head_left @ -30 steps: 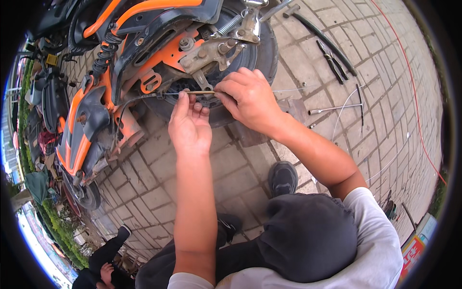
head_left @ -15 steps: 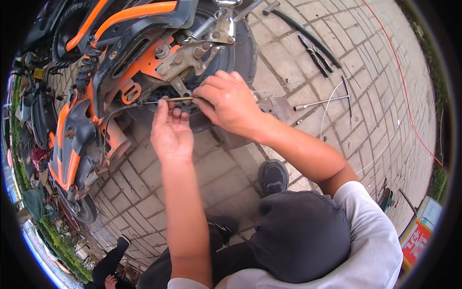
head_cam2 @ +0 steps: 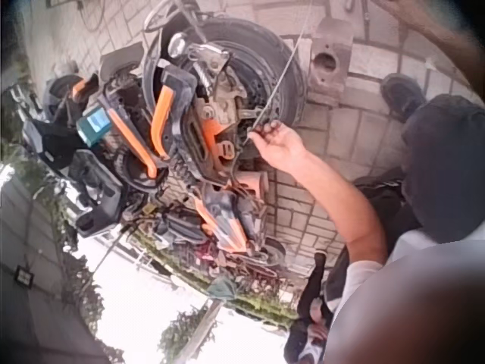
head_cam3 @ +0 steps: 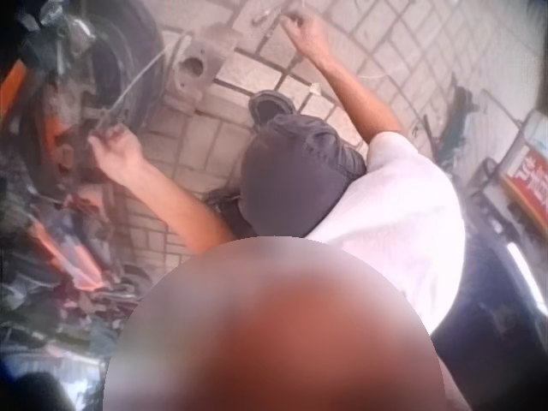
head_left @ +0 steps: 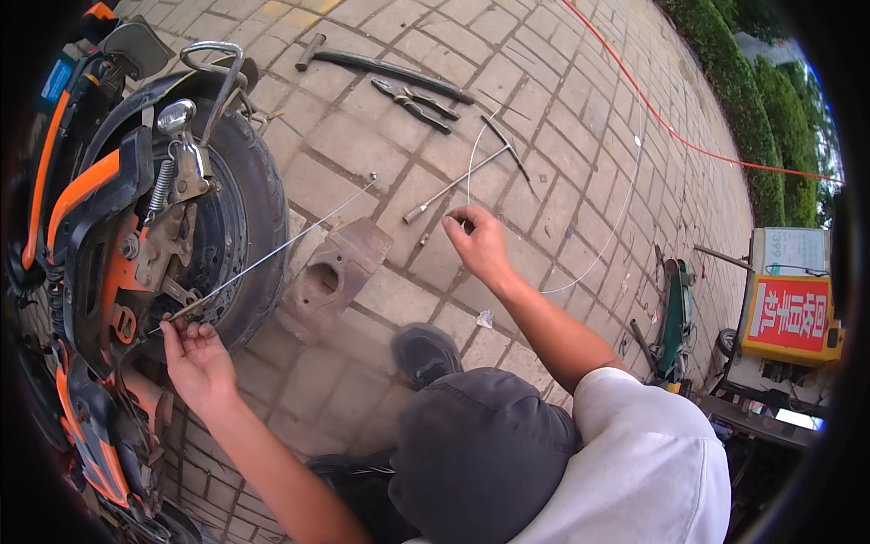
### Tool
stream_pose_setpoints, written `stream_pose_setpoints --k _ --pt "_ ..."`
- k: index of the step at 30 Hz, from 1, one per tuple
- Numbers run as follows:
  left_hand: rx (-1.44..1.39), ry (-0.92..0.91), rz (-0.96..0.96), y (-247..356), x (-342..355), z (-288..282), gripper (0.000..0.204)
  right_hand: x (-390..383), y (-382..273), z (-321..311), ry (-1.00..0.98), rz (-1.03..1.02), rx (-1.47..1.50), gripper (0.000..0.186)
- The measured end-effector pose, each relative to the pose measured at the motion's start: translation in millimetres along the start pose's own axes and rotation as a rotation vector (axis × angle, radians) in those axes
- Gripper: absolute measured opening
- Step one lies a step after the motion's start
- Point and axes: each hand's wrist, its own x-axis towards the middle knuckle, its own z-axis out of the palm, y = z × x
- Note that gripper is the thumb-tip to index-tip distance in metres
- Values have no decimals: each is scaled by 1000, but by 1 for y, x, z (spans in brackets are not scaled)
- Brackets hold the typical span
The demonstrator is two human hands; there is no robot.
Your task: The person works on the rear wheel area of an orange scooter, using a hammer to tap a metal rod and a T-handle wrench to tighten a bolt. They also handle a spring and other small components near the wheel.
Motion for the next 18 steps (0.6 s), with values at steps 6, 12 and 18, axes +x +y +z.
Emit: stream_pose_setpoints --k 6,12,18 --pt "20 -5 -36 -14 -1 7 16 163 41 -5 270 -438 -628 31" --pt "14 78 10 -8 -11 27 14 237 11 35 -66 -129 -946 48" --pt "-10 156 -33 -13 -17 31 11 239 35 15 -168 -72 -719 42"
